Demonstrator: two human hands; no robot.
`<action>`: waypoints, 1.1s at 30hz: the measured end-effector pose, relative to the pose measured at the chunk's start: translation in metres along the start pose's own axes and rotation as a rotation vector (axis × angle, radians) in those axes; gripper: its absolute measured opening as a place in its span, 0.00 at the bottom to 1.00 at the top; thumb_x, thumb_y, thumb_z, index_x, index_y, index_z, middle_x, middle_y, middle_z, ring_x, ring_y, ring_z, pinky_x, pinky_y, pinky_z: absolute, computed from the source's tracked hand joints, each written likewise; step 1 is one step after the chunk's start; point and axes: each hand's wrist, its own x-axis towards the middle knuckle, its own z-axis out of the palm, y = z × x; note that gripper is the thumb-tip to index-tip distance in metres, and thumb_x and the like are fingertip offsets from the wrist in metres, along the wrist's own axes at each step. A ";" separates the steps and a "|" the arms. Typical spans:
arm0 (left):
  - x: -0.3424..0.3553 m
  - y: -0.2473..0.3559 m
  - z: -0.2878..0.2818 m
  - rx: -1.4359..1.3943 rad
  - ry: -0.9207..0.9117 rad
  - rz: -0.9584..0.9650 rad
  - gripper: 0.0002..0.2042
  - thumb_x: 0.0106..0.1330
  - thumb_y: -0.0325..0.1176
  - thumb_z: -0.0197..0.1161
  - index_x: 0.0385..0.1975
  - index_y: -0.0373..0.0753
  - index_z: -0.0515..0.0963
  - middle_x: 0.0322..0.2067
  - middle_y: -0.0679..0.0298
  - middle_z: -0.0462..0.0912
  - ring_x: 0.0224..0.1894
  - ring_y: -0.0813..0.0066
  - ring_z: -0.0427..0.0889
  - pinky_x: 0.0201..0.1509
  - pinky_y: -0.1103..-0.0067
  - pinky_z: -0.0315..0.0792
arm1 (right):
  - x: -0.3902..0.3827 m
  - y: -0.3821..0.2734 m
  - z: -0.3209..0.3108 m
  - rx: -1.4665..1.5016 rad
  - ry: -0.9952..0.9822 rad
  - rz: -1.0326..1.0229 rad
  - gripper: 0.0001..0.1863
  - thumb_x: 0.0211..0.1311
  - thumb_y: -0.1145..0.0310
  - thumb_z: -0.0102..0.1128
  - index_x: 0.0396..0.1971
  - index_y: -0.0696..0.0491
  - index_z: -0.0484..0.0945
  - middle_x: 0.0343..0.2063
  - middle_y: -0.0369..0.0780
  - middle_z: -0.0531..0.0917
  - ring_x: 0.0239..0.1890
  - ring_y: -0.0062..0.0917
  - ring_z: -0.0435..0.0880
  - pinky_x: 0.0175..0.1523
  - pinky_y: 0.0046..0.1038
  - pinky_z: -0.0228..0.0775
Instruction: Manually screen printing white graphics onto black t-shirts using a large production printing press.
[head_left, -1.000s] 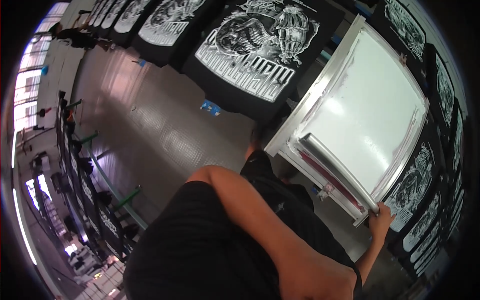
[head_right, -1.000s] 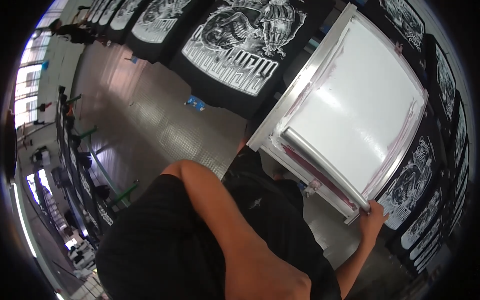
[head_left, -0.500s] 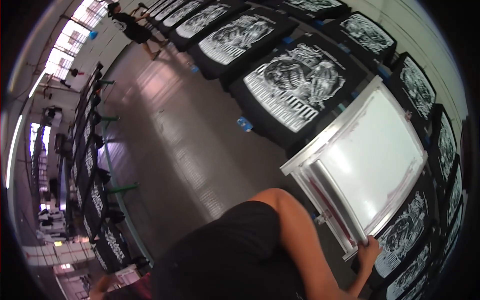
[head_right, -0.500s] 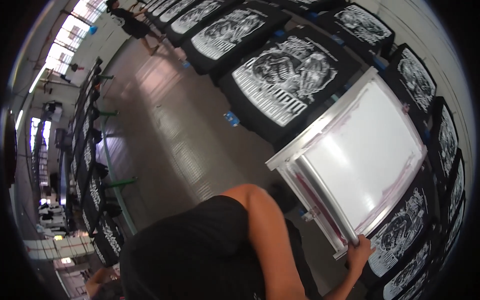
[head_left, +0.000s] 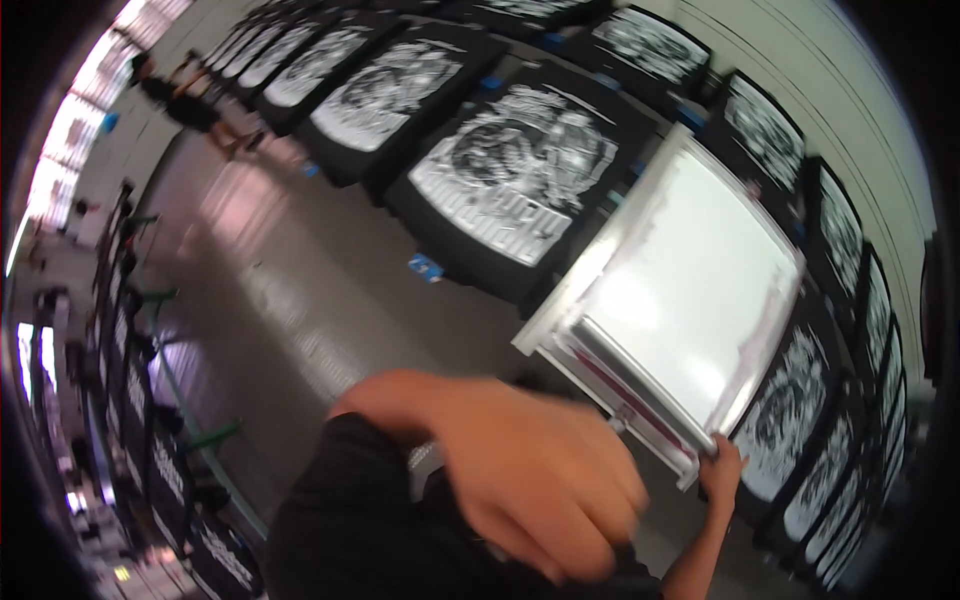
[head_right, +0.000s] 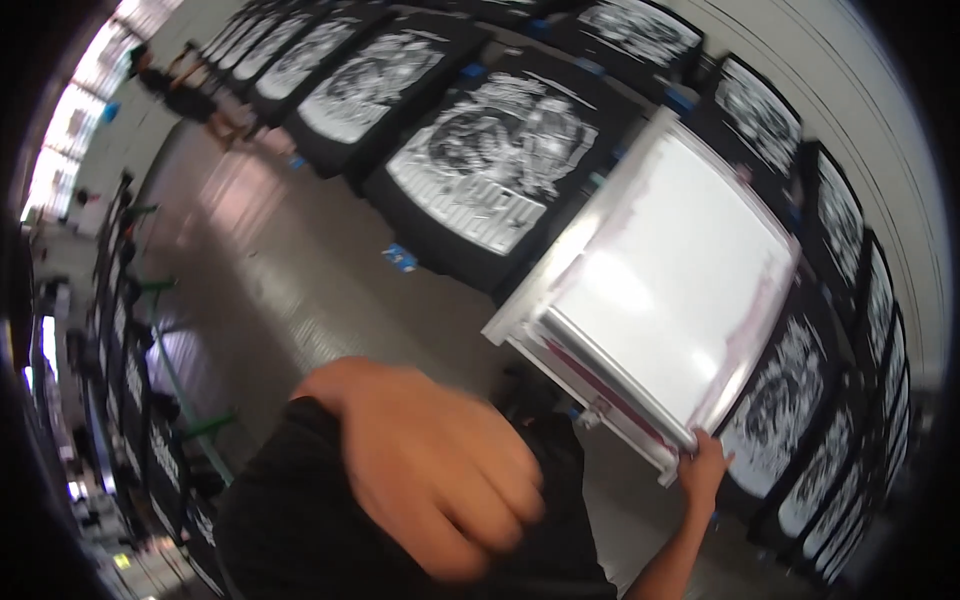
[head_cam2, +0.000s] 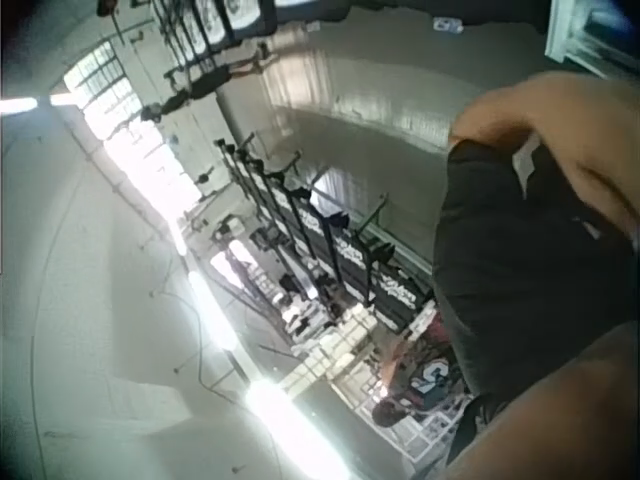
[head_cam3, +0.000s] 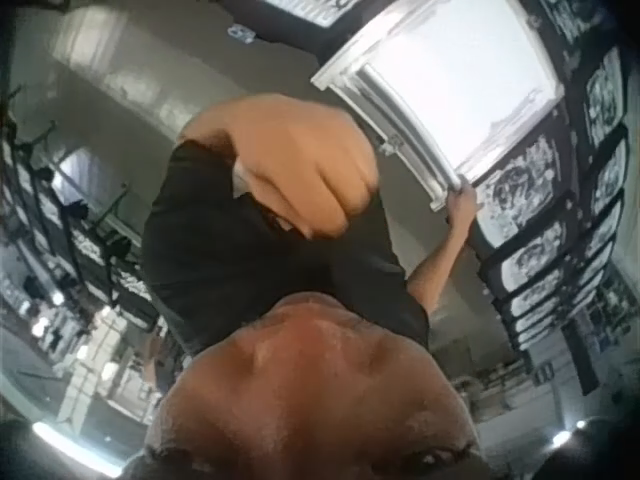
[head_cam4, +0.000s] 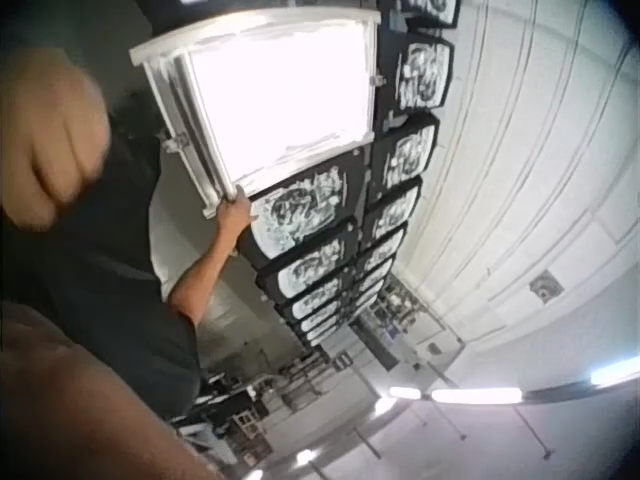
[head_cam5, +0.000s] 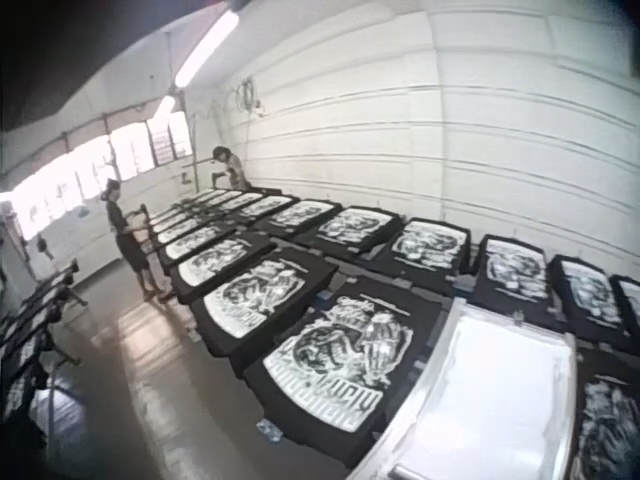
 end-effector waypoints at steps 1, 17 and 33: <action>-0.019 0.004 -0.022 -0.075 0.129 0.009 0.15 0.75 0.39 0.57 0.36 0.31 0.80 0.29 0.54 0.79 0.27 0.55 0.77 0.31 0.66 0.71 | -0.001 0.001 0.000 -0.021 -0.029 -0.034 0.25 0.51 0.67 0.70 0.53 0.45 0.81 0.41 0.43 0.82 0.51 0.44 0.80 0.68 0.68 0.48; -0.092 -0.201 -0.024 0.896 -0.383 -1.060 0.08 0.51 0.32 0.71 0.28 0.40 0.80 0.24 0.57 0.82 0.32 0.53 0.84 0.37 0.61 0.75 | 0.021 -0.011 -0.018 0.361 -0.077 -0.053 0.17 0.45 0.76 0.60 0.39 0.53 0.82 0.32 0.48 0.84 0.40 0.48 0.82 0.46 0.45 0.73; -0.095 -0.491 -0.198 1.237 -0.104 -1.043 0.17 0.53 0.27 0.65 0.45 0.34 0.79 0.40 0.51 0.82 0.47 0.49 0.78 0.54 0.63 0.74 | 0.415 0.044 -0.062 -0.179 0.429 -0.263 0.14 0.54 0.73 0.58 0.43 0.52 0.78 0.34 0.42 0.84 0.42 0.39 0.83 0.54 0.49 0.68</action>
